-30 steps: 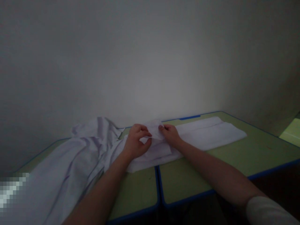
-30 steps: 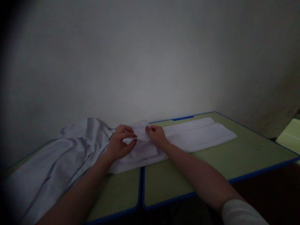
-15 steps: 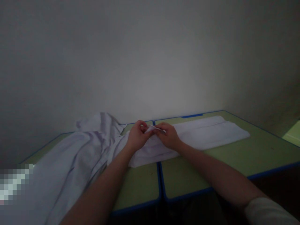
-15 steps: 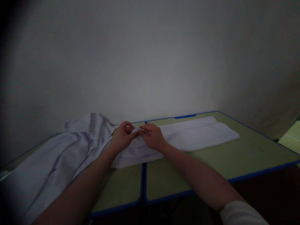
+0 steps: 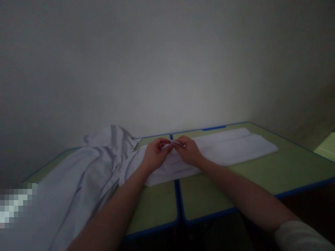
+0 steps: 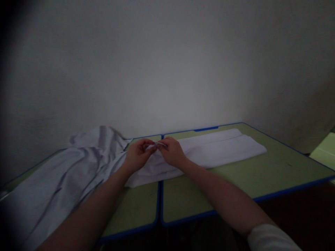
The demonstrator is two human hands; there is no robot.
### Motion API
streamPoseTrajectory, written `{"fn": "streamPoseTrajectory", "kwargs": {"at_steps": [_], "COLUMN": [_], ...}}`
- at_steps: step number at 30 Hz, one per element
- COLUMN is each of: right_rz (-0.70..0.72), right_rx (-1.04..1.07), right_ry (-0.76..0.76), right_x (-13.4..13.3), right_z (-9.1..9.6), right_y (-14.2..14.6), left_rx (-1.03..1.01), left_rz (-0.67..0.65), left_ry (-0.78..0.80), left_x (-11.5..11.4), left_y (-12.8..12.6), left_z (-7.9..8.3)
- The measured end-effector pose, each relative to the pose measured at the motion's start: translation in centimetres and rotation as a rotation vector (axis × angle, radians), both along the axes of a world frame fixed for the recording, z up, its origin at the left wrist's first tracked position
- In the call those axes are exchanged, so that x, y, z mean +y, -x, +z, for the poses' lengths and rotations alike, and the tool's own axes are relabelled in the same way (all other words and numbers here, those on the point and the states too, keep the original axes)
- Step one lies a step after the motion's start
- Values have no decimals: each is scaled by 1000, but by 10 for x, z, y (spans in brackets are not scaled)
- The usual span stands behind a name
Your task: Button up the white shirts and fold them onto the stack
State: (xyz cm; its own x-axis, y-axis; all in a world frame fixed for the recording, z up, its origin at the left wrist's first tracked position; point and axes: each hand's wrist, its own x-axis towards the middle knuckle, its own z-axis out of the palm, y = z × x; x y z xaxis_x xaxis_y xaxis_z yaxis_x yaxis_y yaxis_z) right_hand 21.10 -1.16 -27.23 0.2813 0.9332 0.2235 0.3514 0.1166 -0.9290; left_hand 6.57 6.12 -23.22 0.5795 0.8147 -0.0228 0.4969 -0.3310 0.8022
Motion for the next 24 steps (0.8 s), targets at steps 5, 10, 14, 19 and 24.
{"fn": "streamPoseTrajectory", "kwargs": {"at_steps": [5,10,14,19,24], "right_rz": [-77,-35,26,45,163], "right_rx": [79,52,93,-56,-395], "right_ry": [86,16,69,63,-48], "right_x": [-1,-3,-2,-5,-9], "right_z": [0,2,2,5,12], "right_y": [-2,-4,-8,-16,-20], "left_rx": [72,48,-3,74,204], "left_rz": [32,80,76,82,41], "left_ry": [-110,-172,-175,-243,-326], "left_x": [0,-4,-11,-16,-18], "left_y": [2,0,-4,-4,-4], "left_z": [-5,-5,-2,0,2]}}
